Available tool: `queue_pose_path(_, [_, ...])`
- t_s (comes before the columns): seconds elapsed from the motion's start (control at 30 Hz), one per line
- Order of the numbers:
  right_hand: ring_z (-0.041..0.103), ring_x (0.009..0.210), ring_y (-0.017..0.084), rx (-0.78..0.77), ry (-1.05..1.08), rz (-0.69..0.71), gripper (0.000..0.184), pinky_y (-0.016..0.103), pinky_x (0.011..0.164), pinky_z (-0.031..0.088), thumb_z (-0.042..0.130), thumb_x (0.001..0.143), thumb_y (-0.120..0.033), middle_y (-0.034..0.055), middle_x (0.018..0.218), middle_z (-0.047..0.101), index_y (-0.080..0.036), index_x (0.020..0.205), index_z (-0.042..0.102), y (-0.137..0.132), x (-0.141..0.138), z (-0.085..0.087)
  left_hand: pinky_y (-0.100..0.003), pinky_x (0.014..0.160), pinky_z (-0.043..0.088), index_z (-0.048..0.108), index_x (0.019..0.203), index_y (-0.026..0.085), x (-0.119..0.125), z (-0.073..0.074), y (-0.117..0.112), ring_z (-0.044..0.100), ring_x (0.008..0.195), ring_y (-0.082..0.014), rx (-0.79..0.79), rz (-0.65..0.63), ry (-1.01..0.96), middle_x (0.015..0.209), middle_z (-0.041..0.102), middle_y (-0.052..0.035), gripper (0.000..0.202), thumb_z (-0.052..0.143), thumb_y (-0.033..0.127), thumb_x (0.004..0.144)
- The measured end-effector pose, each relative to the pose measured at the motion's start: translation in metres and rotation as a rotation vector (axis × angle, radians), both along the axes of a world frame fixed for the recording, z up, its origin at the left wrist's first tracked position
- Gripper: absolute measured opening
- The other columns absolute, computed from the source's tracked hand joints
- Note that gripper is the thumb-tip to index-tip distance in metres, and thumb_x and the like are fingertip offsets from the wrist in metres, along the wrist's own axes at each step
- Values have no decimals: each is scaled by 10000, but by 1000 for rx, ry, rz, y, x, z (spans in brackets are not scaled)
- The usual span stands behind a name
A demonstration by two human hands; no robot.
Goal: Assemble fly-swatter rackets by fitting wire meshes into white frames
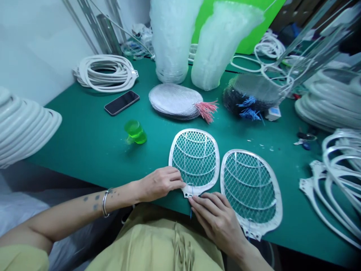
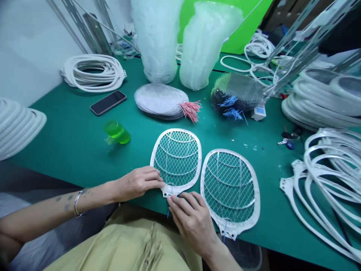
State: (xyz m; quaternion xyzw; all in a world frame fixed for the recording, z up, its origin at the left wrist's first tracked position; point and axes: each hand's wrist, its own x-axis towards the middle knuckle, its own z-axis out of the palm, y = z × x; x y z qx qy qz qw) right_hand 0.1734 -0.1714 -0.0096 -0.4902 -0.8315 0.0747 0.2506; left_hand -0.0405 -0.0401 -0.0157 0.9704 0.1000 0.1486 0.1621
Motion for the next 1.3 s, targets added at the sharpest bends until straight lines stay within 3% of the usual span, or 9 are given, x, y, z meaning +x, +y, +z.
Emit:
queue_pose_path(0.53, [618, 941, 180, -73, 35, 36, 257, 364, 911, 384, 588, 898, -151, -1, 1030, 728, -221, 1140, 643, 5, 2, 5, -284, 791, 477, 644, 1016, 154, 2, 6, -4, 579, 865, -152, 70, 34, 41, 877, 655, -52, 290, 354, 137, 1004])
queue_pose_path(0.63, [614, 880, 169, -168, 118, -1, 140, 349, 854, 391, 610, 895, -196, -2, 946, 721, -229, 1025, 650, 12, 2, 9, -308, 787, 468, 639, 1001, 163, 4, 12, -4, 571, 825, -157, 145, 21, 116, 866, 641, -47, 260, 382, 129, 991])
queue_pose_path(0.7, [604, 806, 159, -242, 166, -107, 18, 338, 792, 388, 610, 898, -228, -5, 848, 697, -220, 900, 626, 21, 1, 10, -319, 788, 462, 636, 979, 156, 4, 16, -3, 565, 794, -158, 200, -8, 143, 860, 637, -47, 242, 397, 115, 981])
queue_pose_path(0.8, [583, 734, 166, -421, 156, -239, 113, 325, 716, 374, 628, 873, -252, -12, 757, 658, -218, 781, 571, 37, 1, 11, -312, 777, 456, 624, 957, 147, 3, 18, -2, 565, 783, -154, 258, -36, 112, 861, 637, -50, 238, 390, 120, 986])
queue_pose_path(0.9, [584, 719, 179, -625, 147, -249, 161, 304, 658, 368, 646, 838, -286, -9, 739, 663, -229, 717, 557, 53, 2, 12, -314, 783, 453, 613, 950, 151, 3, 18, -3, 577, 796, -153, 280, -21, 90, 854, 637, -45, 236, 382, 127, 990])
queue_pose_path(1.07, [565, 637, 153, -832, 83, -327, 203, 268, 574, 332, 672, 772, -316, -34, 653, 652, -233, 639, 543, 71, 0, 20, -354, 844, 449, 605, 922, 155, 5, 14, -7, 596, 812, -154, 300, 30, 107, 858, 645, -41, 252, 369, 84, 976])
queue_pose_path(1.2, [547, 584, 143, -879, 10, -358, 219, 267, 548, 297, 679, 743, -313, -42, 594, 634, -232, 600, 534, 76, -4, 24, -327, 765, 476, 623, 914, 132, 5, 14, -9, 606, 783, -157, 332, 17, 60, 823, 652, -49, 230, 402, 111, 977])
queue_pose_path(1.3, [551, 581, 143, -862, -1, -352, 231, 270, 550, 291, 673, 756, -307, -34, 609, 644, -231, 596, 525, 75, -4, 24, -351, 793, 499, 642, 960, 104, 3, 14, -11, 634, 849, -182, 332, 15, 30, 863, 678, -71, 241, 402, 97, 971])
